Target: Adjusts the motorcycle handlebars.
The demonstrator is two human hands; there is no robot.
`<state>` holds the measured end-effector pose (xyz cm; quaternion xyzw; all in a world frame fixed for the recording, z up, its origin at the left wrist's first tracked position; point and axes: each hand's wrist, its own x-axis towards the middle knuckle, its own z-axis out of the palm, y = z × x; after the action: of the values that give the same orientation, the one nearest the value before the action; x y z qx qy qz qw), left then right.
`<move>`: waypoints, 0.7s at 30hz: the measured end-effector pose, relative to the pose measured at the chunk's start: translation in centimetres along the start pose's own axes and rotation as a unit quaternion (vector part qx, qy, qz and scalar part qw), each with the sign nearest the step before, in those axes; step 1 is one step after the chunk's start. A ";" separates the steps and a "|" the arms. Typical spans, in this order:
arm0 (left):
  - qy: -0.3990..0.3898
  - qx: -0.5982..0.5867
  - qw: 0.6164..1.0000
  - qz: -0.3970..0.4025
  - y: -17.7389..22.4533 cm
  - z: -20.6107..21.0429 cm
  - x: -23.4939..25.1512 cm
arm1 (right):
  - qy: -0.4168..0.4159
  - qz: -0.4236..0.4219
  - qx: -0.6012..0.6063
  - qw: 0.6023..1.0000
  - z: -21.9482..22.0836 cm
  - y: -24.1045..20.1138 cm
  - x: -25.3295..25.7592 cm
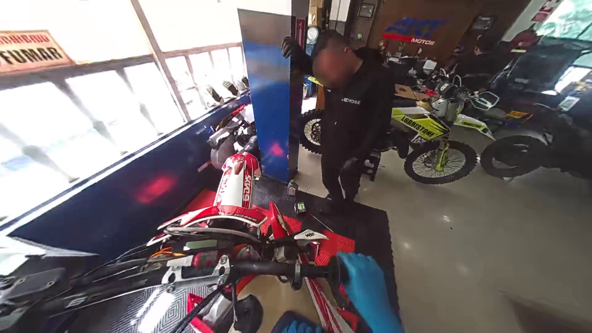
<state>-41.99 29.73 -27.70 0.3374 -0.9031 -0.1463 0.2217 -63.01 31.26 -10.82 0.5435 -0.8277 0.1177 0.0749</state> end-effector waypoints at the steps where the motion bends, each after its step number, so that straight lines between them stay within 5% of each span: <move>1: -0.004 0.002 1.000 0.003 0.1 -0.2 0.0 | -0.019 0.006 0.005 1.000 -0.1 0.0 -0.1; 4: 0.025 0.009 0.999 0.021 -0.2 -0.3 0.1 | -0.025 0.004 0.000 1.000 -0.1 -0.2 0.1; 10: -0.039 -0.093 0.994 -0.031 0.3 -5.9 -0.9 | -0.071 0.008 0.034 0.997 -1.0 -0.7 -0.2; 15: 0.059 -0.115 0.992 -0.015 -0.7 -12.5 -3.5 | -0.107 -0.044 0.072 0.991 -3.5 0.1 0.5; 21: 0.064 -0.130 0.980 -0.138 -3.2 -17.5 -13.1 | 0.057 0.017 0.198 0.978 -9.8 6.2 -5.7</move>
<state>-22.65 34.28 -17.91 0.4358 -0.8050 -0.2697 0.2988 -66.45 41.32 -3.48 0.5254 -0.7918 0.3113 0.0110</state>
